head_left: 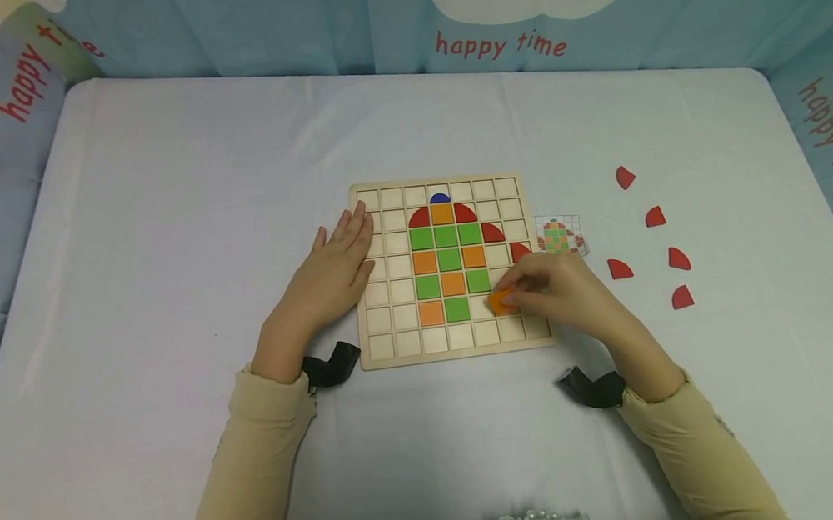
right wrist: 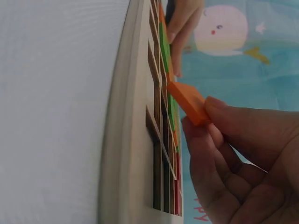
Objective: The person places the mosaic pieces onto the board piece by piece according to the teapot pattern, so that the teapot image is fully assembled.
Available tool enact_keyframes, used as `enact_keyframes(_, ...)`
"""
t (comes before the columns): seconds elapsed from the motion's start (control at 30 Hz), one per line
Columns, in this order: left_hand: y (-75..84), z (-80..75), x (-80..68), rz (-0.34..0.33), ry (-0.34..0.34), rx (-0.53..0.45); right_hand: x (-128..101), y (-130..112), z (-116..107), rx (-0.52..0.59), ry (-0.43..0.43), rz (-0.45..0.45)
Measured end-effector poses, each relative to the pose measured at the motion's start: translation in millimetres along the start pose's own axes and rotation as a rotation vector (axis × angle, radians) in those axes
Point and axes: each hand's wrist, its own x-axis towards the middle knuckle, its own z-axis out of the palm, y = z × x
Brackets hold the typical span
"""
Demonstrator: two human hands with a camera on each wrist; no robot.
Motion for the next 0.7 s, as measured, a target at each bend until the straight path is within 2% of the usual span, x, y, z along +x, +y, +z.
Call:
enact_keyframes(0.13,0.3,0.2,0.2,-0.002,0.001,0.003,1.0,0.2,3.6,0.018,0.012,0.049)
enact_keyframes(0.3,0.3,0.3,-0.1,-0.005,0.001,0.008,2.1,-0.6,6.9,-0.017,-0.012,0.144)
enact_keyframes(0.4,0.6,0.2,-0.2,-0.005,0.001,0.010,2.1,-1.6,8.0,-0.021,-0.020,0.168)
enact_keyframes(0.53,0.6,-0.1,-0.2,-0.006,0.002,0.009,2.4,-2.1,9.5,-0.005,-0.024,0.158)
enact_keyframes(0.7,0.4,0.1,0.1,-0.004,0.010,0.006,2.2,-2.4,9.4,0.012,-0.024,0.090)
